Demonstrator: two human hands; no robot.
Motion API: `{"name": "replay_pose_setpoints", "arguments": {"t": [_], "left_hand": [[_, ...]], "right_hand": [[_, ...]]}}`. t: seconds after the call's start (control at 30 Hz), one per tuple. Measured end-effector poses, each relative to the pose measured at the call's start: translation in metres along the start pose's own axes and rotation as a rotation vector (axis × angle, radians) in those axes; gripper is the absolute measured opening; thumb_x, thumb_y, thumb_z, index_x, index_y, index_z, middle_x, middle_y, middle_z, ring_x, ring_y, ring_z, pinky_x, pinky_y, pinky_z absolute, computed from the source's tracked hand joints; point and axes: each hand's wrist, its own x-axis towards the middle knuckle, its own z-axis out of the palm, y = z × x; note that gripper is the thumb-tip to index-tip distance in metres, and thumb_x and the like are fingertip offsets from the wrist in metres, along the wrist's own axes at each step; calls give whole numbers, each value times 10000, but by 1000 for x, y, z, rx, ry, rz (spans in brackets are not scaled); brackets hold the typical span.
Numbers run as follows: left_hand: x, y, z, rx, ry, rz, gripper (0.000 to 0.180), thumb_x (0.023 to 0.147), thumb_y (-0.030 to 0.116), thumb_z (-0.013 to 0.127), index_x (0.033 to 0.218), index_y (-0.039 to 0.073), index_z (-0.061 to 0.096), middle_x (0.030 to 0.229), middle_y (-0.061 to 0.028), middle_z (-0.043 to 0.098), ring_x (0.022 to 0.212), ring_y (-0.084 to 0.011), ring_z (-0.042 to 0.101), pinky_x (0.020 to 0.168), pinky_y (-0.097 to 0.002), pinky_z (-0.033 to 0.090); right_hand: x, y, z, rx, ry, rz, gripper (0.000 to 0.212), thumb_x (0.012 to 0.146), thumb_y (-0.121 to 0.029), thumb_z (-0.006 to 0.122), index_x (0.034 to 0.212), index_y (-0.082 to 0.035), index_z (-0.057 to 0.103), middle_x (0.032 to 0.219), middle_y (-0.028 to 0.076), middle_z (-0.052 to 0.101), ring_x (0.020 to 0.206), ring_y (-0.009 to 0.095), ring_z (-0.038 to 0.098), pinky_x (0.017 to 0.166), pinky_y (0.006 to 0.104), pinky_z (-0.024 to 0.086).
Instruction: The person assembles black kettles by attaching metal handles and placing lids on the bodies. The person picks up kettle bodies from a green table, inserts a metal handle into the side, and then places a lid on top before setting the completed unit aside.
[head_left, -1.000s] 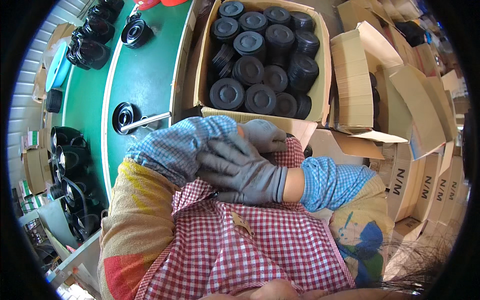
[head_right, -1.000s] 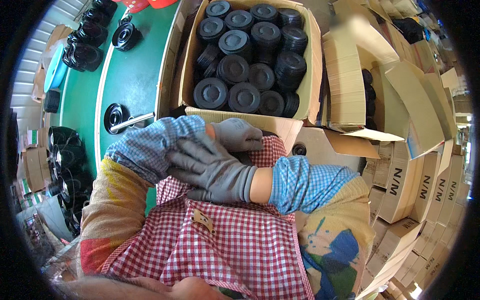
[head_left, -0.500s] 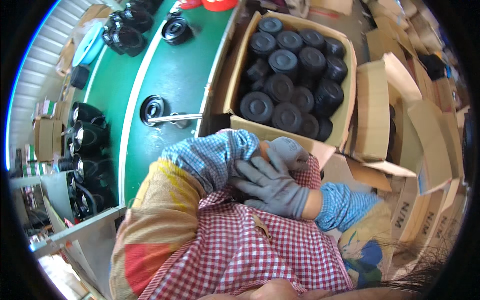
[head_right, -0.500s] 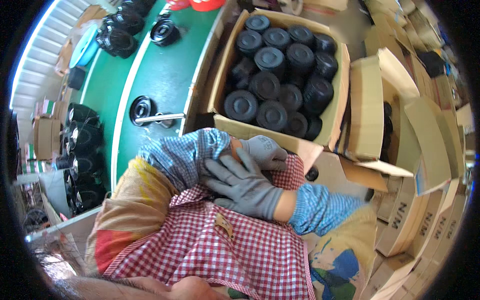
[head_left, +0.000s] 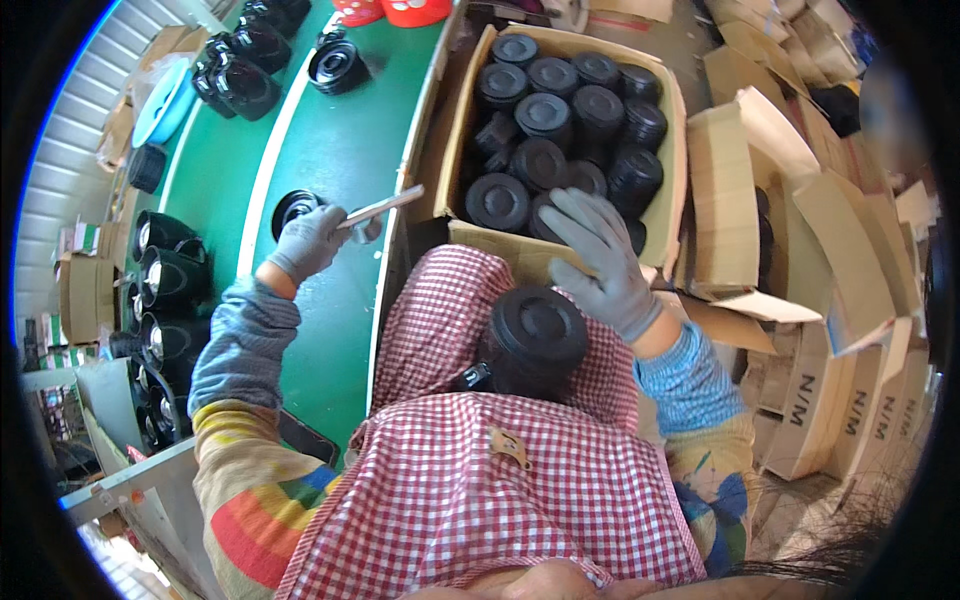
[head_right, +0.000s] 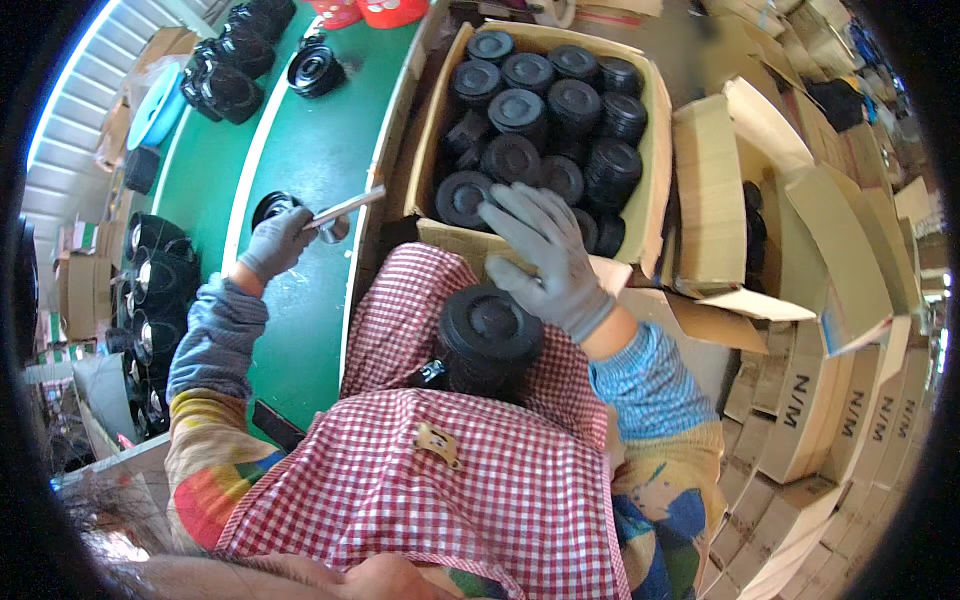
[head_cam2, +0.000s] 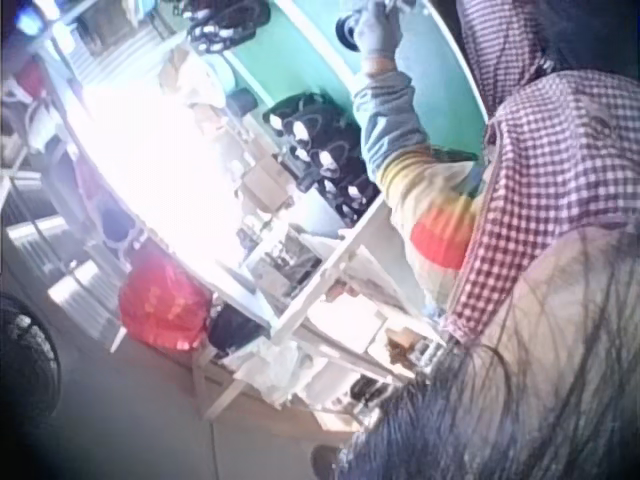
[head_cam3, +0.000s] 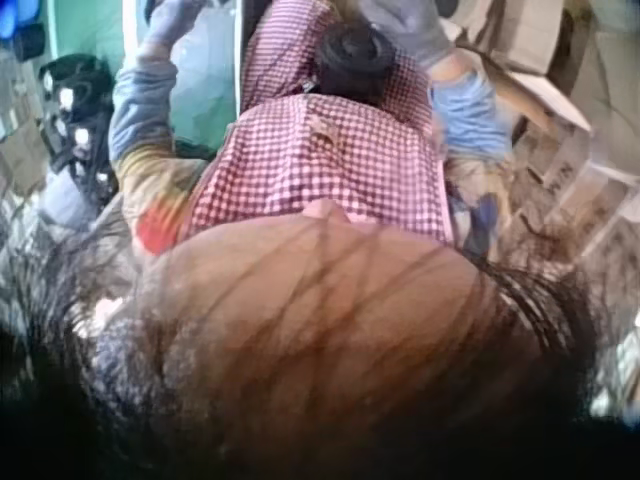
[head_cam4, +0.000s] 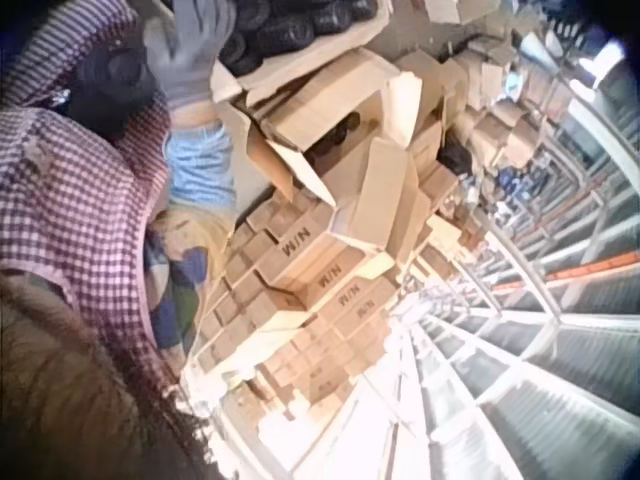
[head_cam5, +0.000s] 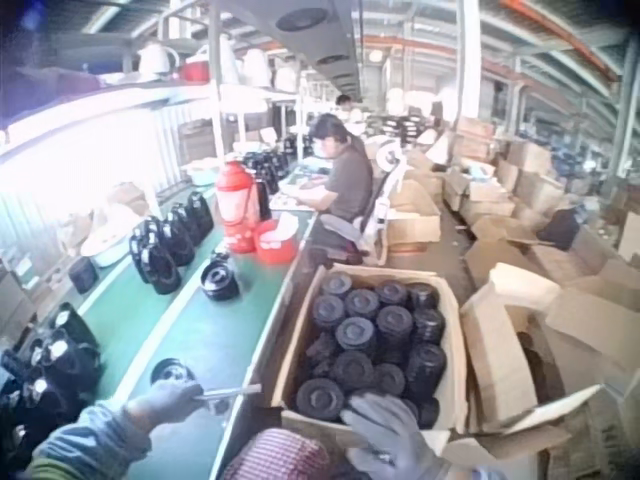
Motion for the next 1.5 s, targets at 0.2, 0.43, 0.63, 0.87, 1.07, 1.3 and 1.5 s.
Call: {"name": "replay_pose_setpoints", "arguments": {"t": [0.2,0.43,0.63,0.87,1.07,1.3,1.5], "left_hand": [[10,168,-65,-235,-215,594,262,938,247,654,1064,18,678,864,-201,673,807,-388,677,737,-459,527],[32,211,-25,-341,-359,673,280,921,262,685,1094,44,709,914,-191,700,862,-375,696,771,-432,551],[48,222,-7,-324,-348,714,303,910,282,694,1148,95,714,954,-178,707,889,-368,696,769,-419,556],[37,228,-15,-321,-419,789,331,888,261,700,1187,120,705,959,-155,711,881,-341,700,769,-419,554],[39,231,-16,-373,-467,783,291,918,252,666,1157,93,714,968,-151,723,904,-324,706,799,-416,557],[79,200,45,-650,-521,612,325,970,332,587,1050,60,746,930,-164,733,852,-298,706,791,-395,545],[117,232,86,-868,-426,496,321,963,288,590,1069,12,714,1024,-152,723,934,-270,692,817,-407,541]], "right_hand": [[38,-20,-40,-297,-615,39,622,889,-553,640,1368,-156,628,1101,113,729,1028,299,680,950,482,494],[-35,-9,-51,186,-583,420,508,887,-384,685,1339,-156,660,1135,172,730,1023,324,715,890,415,557],[-60,3,-42,274,-520,519,502,906,-395,676,1344,-152,656,1147,163,729,1011,336,718,890,411,565],[-46,-24,-65,74,-740,363,482,974,-460,554,1327,-138,612,809,197,688,733,364,691,688,476,540],[-25,1,-63,-71,-1051,69,550,972,-487,545,1353,-93,595,983,218,713,911,355,697,843,468,533],[-52,0,-10,239,-381,111,750,987,-520,508,1600,-124,335,1639,221,275,1516,420,249,1229,544,177],[-9,-37,3,606,-539,53,803,996,-608,427,1589,-74,336,1600,243,328,1477,422,304,1232,517,167]]}}
